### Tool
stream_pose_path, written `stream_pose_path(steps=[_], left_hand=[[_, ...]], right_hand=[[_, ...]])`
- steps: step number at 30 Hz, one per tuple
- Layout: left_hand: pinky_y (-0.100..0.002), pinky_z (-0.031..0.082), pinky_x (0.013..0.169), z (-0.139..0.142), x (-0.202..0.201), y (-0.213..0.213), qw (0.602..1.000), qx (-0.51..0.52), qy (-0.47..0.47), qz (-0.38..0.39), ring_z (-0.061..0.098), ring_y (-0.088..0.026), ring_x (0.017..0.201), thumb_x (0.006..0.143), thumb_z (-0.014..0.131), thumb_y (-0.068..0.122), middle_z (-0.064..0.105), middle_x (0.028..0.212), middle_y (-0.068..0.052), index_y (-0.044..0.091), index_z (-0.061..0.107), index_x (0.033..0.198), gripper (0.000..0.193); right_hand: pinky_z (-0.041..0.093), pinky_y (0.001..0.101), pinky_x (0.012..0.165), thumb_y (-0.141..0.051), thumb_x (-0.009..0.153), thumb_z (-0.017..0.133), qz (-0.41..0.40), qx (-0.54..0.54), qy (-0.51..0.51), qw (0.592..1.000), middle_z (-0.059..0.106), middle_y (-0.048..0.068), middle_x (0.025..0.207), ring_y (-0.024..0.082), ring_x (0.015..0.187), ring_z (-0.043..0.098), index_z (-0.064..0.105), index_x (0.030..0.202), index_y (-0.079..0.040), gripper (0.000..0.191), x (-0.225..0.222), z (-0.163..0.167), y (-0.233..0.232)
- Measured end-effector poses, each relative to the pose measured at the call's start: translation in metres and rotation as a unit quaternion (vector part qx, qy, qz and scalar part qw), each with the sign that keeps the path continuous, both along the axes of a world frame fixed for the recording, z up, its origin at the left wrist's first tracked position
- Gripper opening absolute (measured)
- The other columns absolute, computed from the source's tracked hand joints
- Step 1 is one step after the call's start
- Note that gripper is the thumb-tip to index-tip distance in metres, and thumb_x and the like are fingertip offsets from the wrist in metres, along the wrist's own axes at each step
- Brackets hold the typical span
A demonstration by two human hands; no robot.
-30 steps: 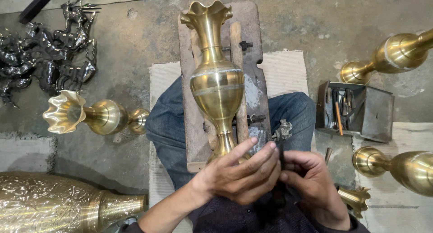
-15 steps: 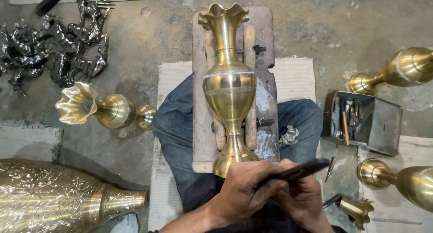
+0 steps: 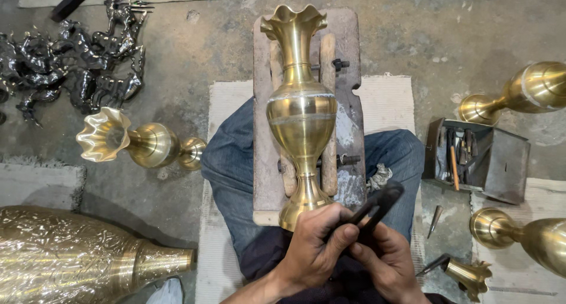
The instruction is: The person sits on the floor holding a brass vase clamped in a wooden vise and scrapes the raised seam around its middle with a handheld scraper, rotating the vase to work around the seam. They briefly handle a phone mid-episode before resuming scraping the seam.
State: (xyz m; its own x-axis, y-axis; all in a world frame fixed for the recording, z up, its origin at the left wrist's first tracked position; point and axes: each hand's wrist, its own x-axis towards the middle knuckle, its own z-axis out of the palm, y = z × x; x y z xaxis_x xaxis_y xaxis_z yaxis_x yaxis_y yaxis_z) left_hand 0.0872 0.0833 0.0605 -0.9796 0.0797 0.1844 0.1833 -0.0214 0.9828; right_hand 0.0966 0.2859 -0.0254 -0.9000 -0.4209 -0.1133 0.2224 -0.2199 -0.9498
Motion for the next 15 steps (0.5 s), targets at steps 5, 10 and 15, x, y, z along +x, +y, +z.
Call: stream_pose_path(steps=[5, 10, 15], left_hand=[[-0.029, 0.046, 0.057, -0.001, 0.001, 0.003, 0.997, 0.025, -0.064, -0.029, 0.059, -0.015, 0.063, 0.109, 0.06, 0.029, 0.06, 0.073, -0.006, -0.001, 0.063, 0.1, 0.031], [-0.031, 0.046, 0.062, -0.002, 0.002, 0.004, 0.996, 0.036, -0.031, -0.081, 0.057, -0.017, 0.067, 0.114, 0.057, 0.03, 0.057, 0.079, -0.008, 0.001, 0.063, 0.105, 0.032], [-0.032, 0.048, 0.065, -0.002, 0.006, 0.006, 0.996, 0.034, -0.001, -0.077, 0.062, -0.02, 0.071, 0.115, 0.054, 0.035, 0.058, 0.082, -0.008, 0.002, 0.064, 0.113, 0.034]], right_hand=[[0.052, 0.0321, 0.093, -0.017, 0.102, 0.063, 0.005, -0.146, -0.09, 0.985, 0.069, 0.011, 0.116, 0.019, 0.106, 0.065, 0.06, 0.13, 0.004, 0.034, 0.008, -0.024, 0.013], [0.053, 0.0308, 0.075, -0.026, 0.11, 0.061, -0.017, -0.222, -0.041, 0.974, 0.068, 0.01, 0.105, 0.017, 0.087, 0.066, 0.063, 0.12, 0.002, 0.03, 0.017, -0.056, 0.017], [0.045, 0.0247, 0.07, -0.034, 0.108, 0.063, -0.054, -0.192, -0.011, 0.98, 0.067, 0.007, 0.098, 0.011, 0.08, 0.059, 0.065, 0.113, 0.001, 0.036, 0.021, -0.064, 0.012]])
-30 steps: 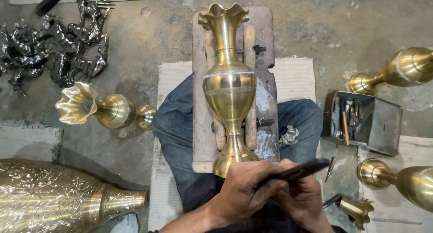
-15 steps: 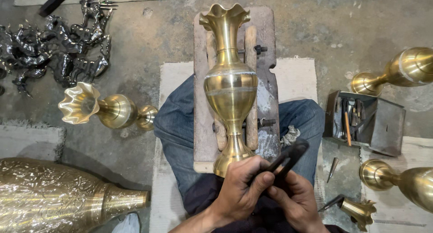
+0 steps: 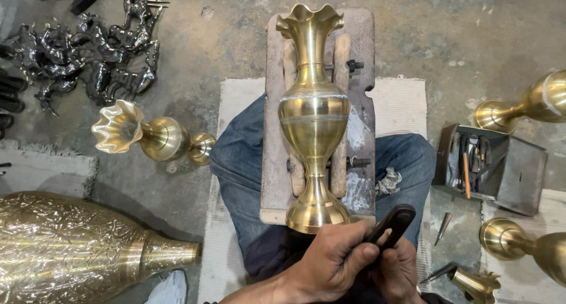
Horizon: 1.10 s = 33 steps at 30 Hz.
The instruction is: The person sits on the floor holding a brass vase clamped in a wooden vise and scrapes the raised seam around its middle with a handheld scraper, rotating the vase to work around the seam. They briefly handle a phone mid-episode before resuming scraping the seam.
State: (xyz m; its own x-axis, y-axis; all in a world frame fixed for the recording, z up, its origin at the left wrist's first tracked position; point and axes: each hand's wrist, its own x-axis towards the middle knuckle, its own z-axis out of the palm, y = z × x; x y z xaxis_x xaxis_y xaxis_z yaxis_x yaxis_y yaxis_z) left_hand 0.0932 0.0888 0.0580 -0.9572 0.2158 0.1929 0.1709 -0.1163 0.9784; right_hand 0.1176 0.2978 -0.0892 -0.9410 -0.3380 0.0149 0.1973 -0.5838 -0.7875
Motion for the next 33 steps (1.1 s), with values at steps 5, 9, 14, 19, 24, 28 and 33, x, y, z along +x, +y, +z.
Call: stream_pose_path(steps=[5, 9, 14, 19, 24, 28, 33], left_hand=[[-0.03, 0.049, 0.067, 0.002, 0.0, -0.002, 1.0, 0.006, 0.021, -0.005, 0.062, -0.02, 0.072, 0.118, 0.056, 0.033, 0.059, 0.083, -0.009, 0.001, 0.061, 0.109, 0.034], [-0.031, 0.055, 0.075, 0.009, 0.001, -0.015, 0.999, -0.019, 0.043, 0.02, 0.07, -0.022, 0.085, 0.117, 0.057, 0.029, 0.067, 0.096, -0.011, 0.002, 0.064, 0.123, 0.029], [-0.031, 0.054, 0.062, 0.011, 0.001, -0.017, 0.999, -0.046, -0.004, 0.025, 0.07, -0.02, 0.068, 0.109, 0.063, 0.025, 0.066, 0.078, -0.009, 0.003, 0.067, 0.112, 0.022], [-0.03, 0.048, 0.058, 0.004, -0.002, -0.009, 1.0, -0.02, 0.01, 0.005, 0.064, -0.02, 0.061, 0.113, 0.06, 0.025, 0.061, 0.078, -0.01, 0.004, 0.066, 0.113, 0.022], [-0.031, 0.048, 0.056, 0.004, -0.006, -0.01, 1.0, -0.023, 0.007, -0.017, 0.064, -0.019, 0.061, 0.113, 0.057, 0.026, 0.062, 0.076, -0.01, 0.003, 0.068, 0.122, 0.027], [-0.03, 0.051, 0.058, 0.006, -0.016, -0.017, 0.996, -0.018, 0.075, -0.047, 0.064, -0.018, 0.063, 0.118, 0.054, 0.032, 0.064, 0.086, -0.011, 0.005, 0.065, 0.125, 0.03], [-0.03, 0.035, 0.05, 0.015, -0.035, -0.028, 0.888, -0.318, 0.332, 0.03, 0.045, -0.011, 0.052, 0.109, 0.063, 0.031, 0.052, 0.07, 0.003, 0.016, 0.056, 0.083, 0.031]], right_hand=[[0.044, 0.0254, 0.066, -0.035, 0.108, 0.063, -0.022, 0.084, 0.08, 0.993, 0.066, 0.004, 0.093, 0.009, 0.078, 0.059, 0.066, 0.107, -0.002, 0.033, -0.01, 0.023, -0.005], [0.041, 0.022, 0.055, -0.034, 0.103, 0.065, -0.043, 0.221, 0.13, 0.966, 0.066, -0.001, 0.074, 0.005, 0.063, 0.054, 0.072, 0.104, 0.001, 0.035, -0.022, 0.045, -0.009], [0.043, 0.0243, 0.057, -0.038, 0.103, 0.061, -0.013, 0.214, 0.184, 0.959, 0.065, -0.002, 0.078, 0.006, 0.064, 0.057, 0.068, 0.104, 0.0, 0.038, -0.025, 0.047, -0.015], [0.045, 0.0271, 0.068, -0.042, 0.111, 0.054, -0.064, 0.199, 0.207, 0.956, 0.064, 0.0, 0.088, 0.009, 0.077, 0.058, 0.068, 0.101, -0.005, 0.041, -0.015, 0.022, -0.019], [0.049, 0.0269, 0.07, -0.046, 0.107, 0.054, -0.049, 0.124, 0.148, 0.98, 0.067, 0.009, 0.099, 0.012, 0.081, 0.062, 0.066, 0.111, 0.002, 0.049, -0.009, 0.005, -0.012], [0.054, 0.0355, 0.093, -0.048, 0.109, 0.056, -0.013, 0.126, 0.224, 0.966, 0.065, 0.016, 0.115, 0.023, 0.105, 0.065, 0.063, 0.115, 0.002, 0.051, -0.031, 0.021, -0.012], [0.054, 0.0329, 0.09, -0.053, 0.098, 0.063, 0.196, 0.012, 0.008, 0.981, 0.07, 0.018, 0.114, 0.022, 0.104, 0.068, 0.065, 0.123, 0.007, 0.066, -0.084, 0.089, -0.008]])
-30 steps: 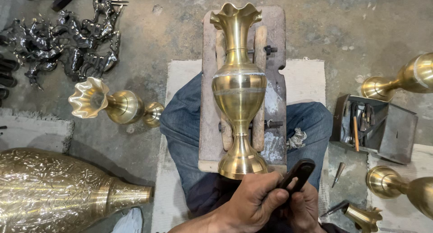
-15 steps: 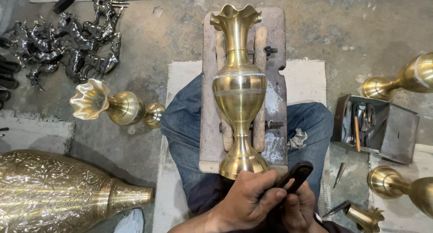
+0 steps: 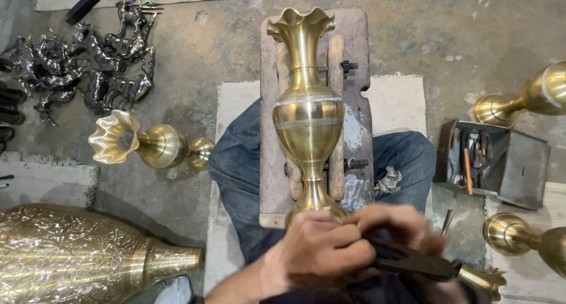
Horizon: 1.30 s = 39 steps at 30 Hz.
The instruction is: The person sits on the floor holding a brass vase clamped in a wooden vise and scrapes the raised seam around its middle with a handheld scraper, rotating the vase to work around the seam. They briefly handle a phone mid-episode before resuming scraping the seam.
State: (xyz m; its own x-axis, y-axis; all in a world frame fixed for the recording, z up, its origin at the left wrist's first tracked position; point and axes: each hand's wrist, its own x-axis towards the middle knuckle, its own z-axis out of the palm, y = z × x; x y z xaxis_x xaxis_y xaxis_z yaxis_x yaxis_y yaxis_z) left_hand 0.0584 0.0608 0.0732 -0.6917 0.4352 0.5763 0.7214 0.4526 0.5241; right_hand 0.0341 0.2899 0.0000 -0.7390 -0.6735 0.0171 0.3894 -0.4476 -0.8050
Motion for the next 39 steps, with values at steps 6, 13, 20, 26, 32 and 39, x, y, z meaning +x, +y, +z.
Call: stream_pose_path(steps=[6, 13, 20, 26, 32, 39], left_hand=[[-0.025, 0.036, 0.058, 0.019, -0.041, -0.004, 0.95, -0.207, 0.222, 0.07, 0.046, -0.006, 0.065, 0.111, 0.066, 0.032, 0.047, 0.079, 0.006, 0.018, 0.06, 0.094, 0.022], [-0.047, 0.055, 0.092, 0.001, -0.092, -0.03, 0.961, -0.001, 0.112, 0.254, 0.06, -0.033, 0.107, 0.085, 0.079, 0.048, 0.056, 0.111, -0.014, 0.003, 0.055, 0.099, 0.054], [-0.072, 0.026, 0.127, -0.053, -0.119, -0.034, 0.954, -0.038, 0.004, 0.299, 0.04, -0.043, 0.148, 0.075, 0.095, 0.03, 0.047, 0.15, -0.018, 0.023, 0.068, 0.109, 0.044], [-0.076, 0.014, 0.124, -0.068, -0.129, -0.039, 0.958, -0.07, -0.051, 0.274, 0.028, -0.045, 0.151, 0.063, 0.094, 0.03, 0.036, 0.159, -0.022, 0.028, 0.078, 0.113, 0.052], [-0.07, 0.013, 0.129, -0.074, -0.137, -0.034, 0.947, -0.099, -0.027, 0.305, 0.026, -0.039, 0.154, 0.069, 0.093, 0.035, 0.035, 0.162, -0.015, 0.037, 0.079, 0.116, 0.049], [-0.067, 0.014, 0.129, -0.075, -0.136, -0.035, 0.947, -0.091, -0.03, 0.307, 0.026, -0.037, 0.154, 0.065, 0.093, 0.035, 0.038, 0.161, -0.014, 0.038, 0.079, 0.117, 0.054]], right_hand=[[0.047, 0.0271, 0.067, -0.028, 0.094, 0.073, 0.05, 0.066, -0.11, 0.99, 0.067, 0.013, 0.103, 0.016, 0.083, 0.062, 0.061, 0.134, 0.014, 0.059, -0.044, 0.061, 0.019], [0.042, 0.0179, 0.049, -0.004, 0.098, 0.068, -0.133, 0.288, 0.055, 0.947, 0.072, 0.006, 0.083, 0.005, 0.059, 0.054, 0.056, 0.153, -0.006, 0.057, -0.092, 0.055, 0.012], [0.047, 0.0199, 0.056, -0.01, 0.073, 0.089, -0.232, 0.478, 0.323, 0.784, 0.068, 0.0, 0.075, 0.004, 0.063, 0.058, 0.067, 0.129, -0.007, 0.06, -0.139, 0.067, -0.021], [0.052, 0.0232, 0.051, -0.01, 0.066, 0.091, -0.177, 0.531, 0.307, 0.77, 0.072, 0.003, 0.07, 0.005, 0.056, 0.065, 0.074, 0.121, -0.008, 0.059, -0.163, 0.068, -0.032], [0.052, 0.0214, 0.049, -0.01, 0.068, 0.09, -0.147, 0.508, 0.311, 0.79, 0.074, 0.002, 0.073, 0.006, 0.06, 0.064, 0.074, 0.124, -0.009, 0.058, -0.171, 0.065, -0.027], [0.052, 0.0224, 0.052, -0.011, 0.069, 0.09, -0.154, 0.497, 0.36, 0.774, 0.073, 0.004, 0.075, 0.008, 0.061, 0.065, 0.073, 0.124, -0.009, 0.057, -0.173, 0.062, -0.027]])
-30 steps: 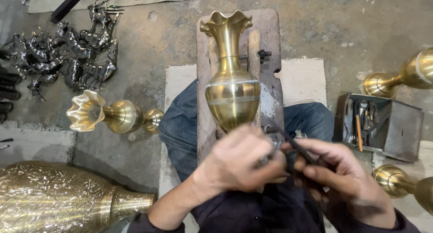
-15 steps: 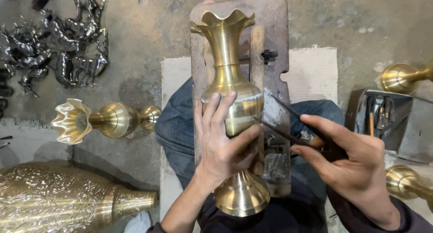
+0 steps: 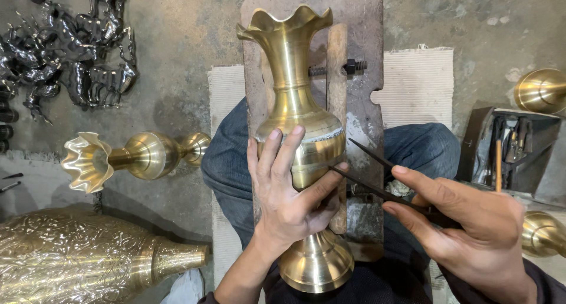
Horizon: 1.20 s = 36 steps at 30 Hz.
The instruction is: The person sits on the floor holding a brass vase clamped in a wooden vise and scrapes the raised seam around its middle with a handheld scraper, rotating the vase to work around the seam. They briefly handle a phone mid-episode before resuming scraping the seam.
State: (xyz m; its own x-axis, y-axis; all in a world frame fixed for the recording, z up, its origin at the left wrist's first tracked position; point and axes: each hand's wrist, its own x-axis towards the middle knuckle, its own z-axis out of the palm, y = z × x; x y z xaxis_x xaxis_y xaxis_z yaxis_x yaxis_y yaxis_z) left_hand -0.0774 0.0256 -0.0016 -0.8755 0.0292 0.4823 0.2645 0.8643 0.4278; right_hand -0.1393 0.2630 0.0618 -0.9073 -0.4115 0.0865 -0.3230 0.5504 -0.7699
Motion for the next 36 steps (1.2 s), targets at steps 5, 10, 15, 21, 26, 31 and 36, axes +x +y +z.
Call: stream_pose_path(steps=[5, 10, 15, 21, 26, 31, 36], left_hand=[[-0.067, 0.014, 0.13, -0.0005, -0.0008, 0.0002, 1.0, 0.0, 0.008, 0.003, 0.027, -0.036, 0.154, 0.065, 0.092, 0.034, 0.038, 0.161, -0.014, 0.038, 0.079, 0.118, 0.054], [-0.066, 0.014, 0.13, -0.0008, -0.0001, -0.0001, 1.0, -0.002, 0.007, 0.007, 0.027, -0.036, 0.154, 0.065, 0.092, 0.036, 0.039, 0.16, -0.014, 0.037, 0.079, 0.118, 0.054], [-0.066, 0.014, 0.13, -0.0016, 0.0004, 0.0008, 1.0, -0.003, 0.011, 0.013, 0.028, -0.036, 0.154, 0.065, 0.093, 0.035, 0.04, 0.16, -0.014, 0.037, 0.079, 0.116, 0.053], [-0.066, 0.014, 0.13, -0.0006, -0.0039, 0.0021, 1.0, 0.005, 0.018, 0.015, 0.029, -0.037, 0.153, 0.064, 0.091, 0.032, 0.041, 0.159, -0.015, 0.036, 0.08, 0.112, 0.049], [-0.066, 0.015, 0.13, 0.0036, -0.0066, 0.0021, 1.0, 0.011, 0.024, 0.014, 0.029, -0.036, 0.153, 0.064, 0.092, 0.031, 0.041, 0.159, -0.015, 0.035, 0.08, 0.107, 0.045], [-0.067, 0.015, 0.13, 0.0064, -0.0043, 0.0027, 1.0, 0.008, 0.014, 0.012, 0.029, -0.037, 0.153, 0.066, 0.092, 0.031, 0.041, 0.159, -0.015, 0.034, 0.081, 0.109, 0.045], [-0.067, 0.014, 0.129, 0.0068, -0.004, 0.0027, 1.0, 0.009, 0.014, 0.01, 0.029, -0.037, 0.153, 0.067, 0.092, 0.031, 0.041, 0.159, -0.015, 0.034, 0.08, 0.109, 0.044]], right_hand=[[0.051, 0.0219, 0.052, -0.012, 0.072, 0.089, 0.02, -0.015, 0.01, 1.0, 0.073, 0.004, 0.076, 0.007, 0.061, 0.067, 0.071, 0.126, -0.009, 0.057, -0.0006, 0.0022, -0.0013], [0.048, 0.0237, 0.049, -0.011, 0.072, 0.089, 0.033, -0.017, 0.012, 0.999, 0.07, 0.003, 0.071, 0.007, 0.058, 0.061, 0.07, 0.129, -0.009, 0.059, -0.0011, 0.003, -0.0012], [0.043, 0.0259, 0.046, -0.01, 0.073, 0.089, 0.042, -0.006, 0.02, 0.999, 0.064, 0.0, 0.063, 0.006, 0.053, 0.057, 0.069, 0.131, -0.009, 0.061, -0.0009, 0.0027, -0.0004], [0.041, 0.0284, 0.044, -0.011, 0.072, 0.09, 0.048, 0.03, 0.048, 0.997, 0.06, 0.0, 0.06, 0.006, 0.045, 0.055, 0.069, 0.13, -0.009, 0.062, -0.0042, 0.0043, -0.0013], [0.04, 0.0296, 0.044, -0.012, 0.071, 0.09, 0.043, 0.04, 0.053, 0.997, 0.06, 0.0, 0.059, 0.007, 0.044, 0.053, 0.07, 0.13, -0.011, 0.062, -0.0044, 0.0078, -0.0017], [0.04, 0.0293, 0.045, -0.011, 0.071, 0.09, 0.039, 0.029, 0.056, 0.997, 0.06, 0.0, 0.061, 0.007, 0.046, 0.053, 0.07, 0.13, -0.012, 0.062, -0.0021, 0.0087, -0.0021], [0.041, 0.0298, 0.045, -0.01, 0.071, 0.09, 0.034, 0.027, 0.06, 0.997, 0.06, 0.001, 0.061, 0.007, 0.046, 0.053, 0.07, 0.13, -0.012, 0.062, -0.0011, 0.0078, -0.0026]])
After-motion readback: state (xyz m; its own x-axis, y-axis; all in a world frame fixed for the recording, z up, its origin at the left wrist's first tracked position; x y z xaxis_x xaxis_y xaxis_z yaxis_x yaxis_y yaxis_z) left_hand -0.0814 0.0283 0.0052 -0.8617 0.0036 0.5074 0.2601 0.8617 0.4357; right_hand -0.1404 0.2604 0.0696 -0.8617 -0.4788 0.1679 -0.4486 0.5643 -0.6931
